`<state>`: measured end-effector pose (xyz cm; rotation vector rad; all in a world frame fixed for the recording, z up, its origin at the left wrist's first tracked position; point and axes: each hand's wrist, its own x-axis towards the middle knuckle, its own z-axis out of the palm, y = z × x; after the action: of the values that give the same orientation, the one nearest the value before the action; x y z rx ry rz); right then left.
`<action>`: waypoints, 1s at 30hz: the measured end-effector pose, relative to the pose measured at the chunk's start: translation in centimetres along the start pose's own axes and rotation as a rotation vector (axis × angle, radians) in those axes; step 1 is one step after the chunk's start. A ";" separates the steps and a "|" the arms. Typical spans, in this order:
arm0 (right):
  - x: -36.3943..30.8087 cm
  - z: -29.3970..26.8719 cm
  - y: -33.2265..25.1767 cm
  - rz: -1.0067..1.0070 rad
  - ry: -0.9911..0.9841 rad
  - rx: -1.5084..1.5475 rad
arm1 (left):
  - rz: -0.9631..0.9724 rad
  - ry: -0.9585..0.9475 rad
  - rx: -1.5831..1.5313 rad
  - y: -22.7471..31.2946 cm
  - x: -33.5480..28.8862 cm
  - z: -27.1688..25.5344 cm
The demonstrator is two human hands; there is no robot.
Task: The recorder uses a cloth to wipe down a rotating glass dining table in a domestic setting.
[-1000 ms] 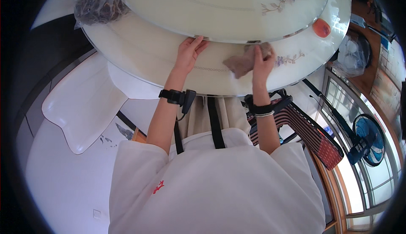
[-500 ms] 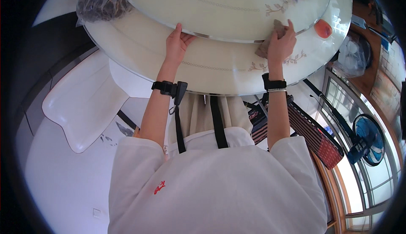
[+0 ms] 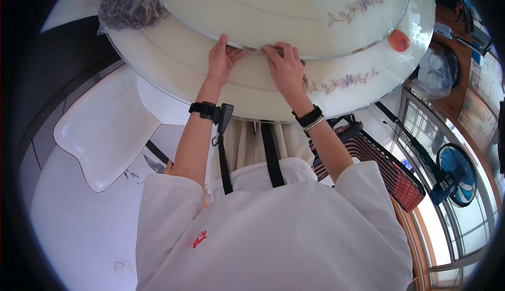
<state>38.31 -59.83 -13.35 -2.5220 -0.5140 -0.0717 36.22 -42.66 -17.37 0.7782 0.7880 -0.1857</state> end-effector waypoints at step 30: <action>1.8 -4.6 5.9 0.357 -0.103 -0.032 | 0.032 0.118 0.031 -1.0 0.1 0.0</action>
<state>42.41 -66.22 -12.26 -2.6184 -0.0962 0.1857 35.90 -43.35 -17.97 0.8362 0.8854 -0.1246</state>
